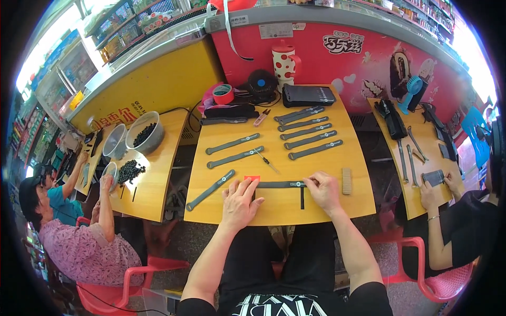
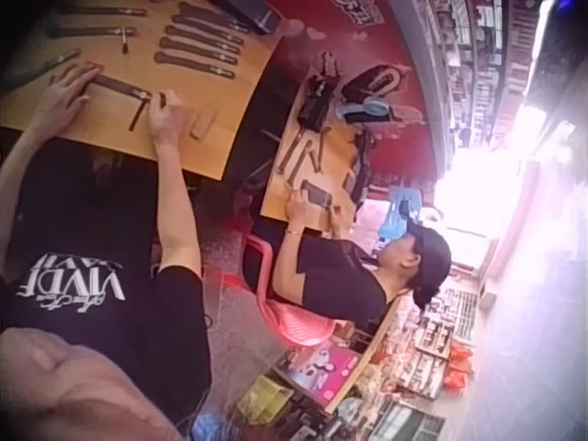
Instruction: Assembling plastic or rubber straps by manually attaching small components and fasteners.
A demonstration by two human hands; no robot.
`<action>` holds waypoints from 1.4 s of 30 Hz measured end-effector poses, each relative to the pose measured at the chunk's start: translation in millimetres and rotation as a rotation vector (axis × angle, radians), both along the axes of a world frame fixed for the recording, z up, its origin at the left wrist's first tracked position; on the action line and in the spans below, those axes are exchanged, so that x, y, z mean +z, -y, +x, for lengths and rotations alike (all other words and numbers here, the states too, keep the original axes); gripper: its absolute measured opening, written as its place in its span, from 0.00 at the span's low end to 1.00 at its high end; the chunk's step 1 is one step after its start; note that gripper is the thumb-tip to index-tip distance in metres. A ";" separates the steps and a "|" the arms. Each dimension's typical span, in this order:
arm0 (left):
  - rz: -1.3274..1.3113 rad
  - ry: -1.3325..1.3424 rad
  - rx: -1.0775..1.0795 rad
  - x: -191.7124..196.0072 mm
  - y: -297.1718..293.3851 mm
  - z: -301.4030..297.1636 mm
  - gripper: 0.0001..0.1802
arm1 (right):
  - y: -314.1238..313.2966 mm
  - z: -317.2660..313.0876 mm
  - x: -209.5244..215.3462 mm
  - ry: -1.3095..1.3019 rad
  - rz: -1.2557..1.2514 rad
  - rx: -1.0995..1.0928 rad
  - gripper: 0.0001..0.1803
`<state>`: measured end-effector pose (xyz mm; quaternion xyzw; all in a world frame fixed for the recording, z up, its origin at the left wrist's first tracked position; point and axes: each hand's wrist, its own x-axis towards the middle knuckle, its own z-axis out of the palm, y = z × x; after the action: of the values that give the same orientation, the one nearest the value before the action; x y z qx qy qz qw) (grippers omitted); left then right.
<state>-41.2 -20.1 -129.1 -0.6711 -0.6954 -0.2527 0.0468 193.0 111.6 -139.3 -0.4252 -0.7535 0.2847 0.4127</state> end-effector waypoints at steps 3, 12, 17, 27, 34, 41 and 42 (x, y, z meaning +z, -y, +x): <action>-0.065 -0.114 0.007 12.6 1.6 7.5 0.28 | 4.8 -1.8 10.9 0.104 0.033 -0.021 0.09; -0.080 -0.145 -0.010 7.1 1.7 5.1 0.31 | -5.0 3.0 -6.0 0.014 0.077 -0.023 0.05; -0.073 -0.095 -0.009 4.2 0.4 2.6 0.32 | -5.5 5.2 -8.2 -0.155 -0.036 -0.026 0.03; 0.127 0.109 -0.013 3.6 1.4 -3.9 0.28 | -6.1 3.5 -8.0 -0.166 0.039 -0.007 0.03; 0.180 -0.071 0.541 5.8 16.9 -53.9 0.18 | -2.4 4.7 -5.1 -0.209 -0.074 0.034 0.02; -0.143 0.004 0.496 13.9 20.3 -90.6 0.13 | 0.0 8.1 0.4 -0.189 -0.065 -0.002 0.01; -0.144 0.055 0.530 12.1 19.9 -94.4 0.11 | 1.2 6.2 2.6 -0.226 -0.035 0.007 0.01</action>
<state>-135.6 -40.0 -116.9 -0.4601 -0.8640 -0.1996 0.0445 199.2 110.4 -136.7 -0.3949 -0.6984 0.3453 0.4868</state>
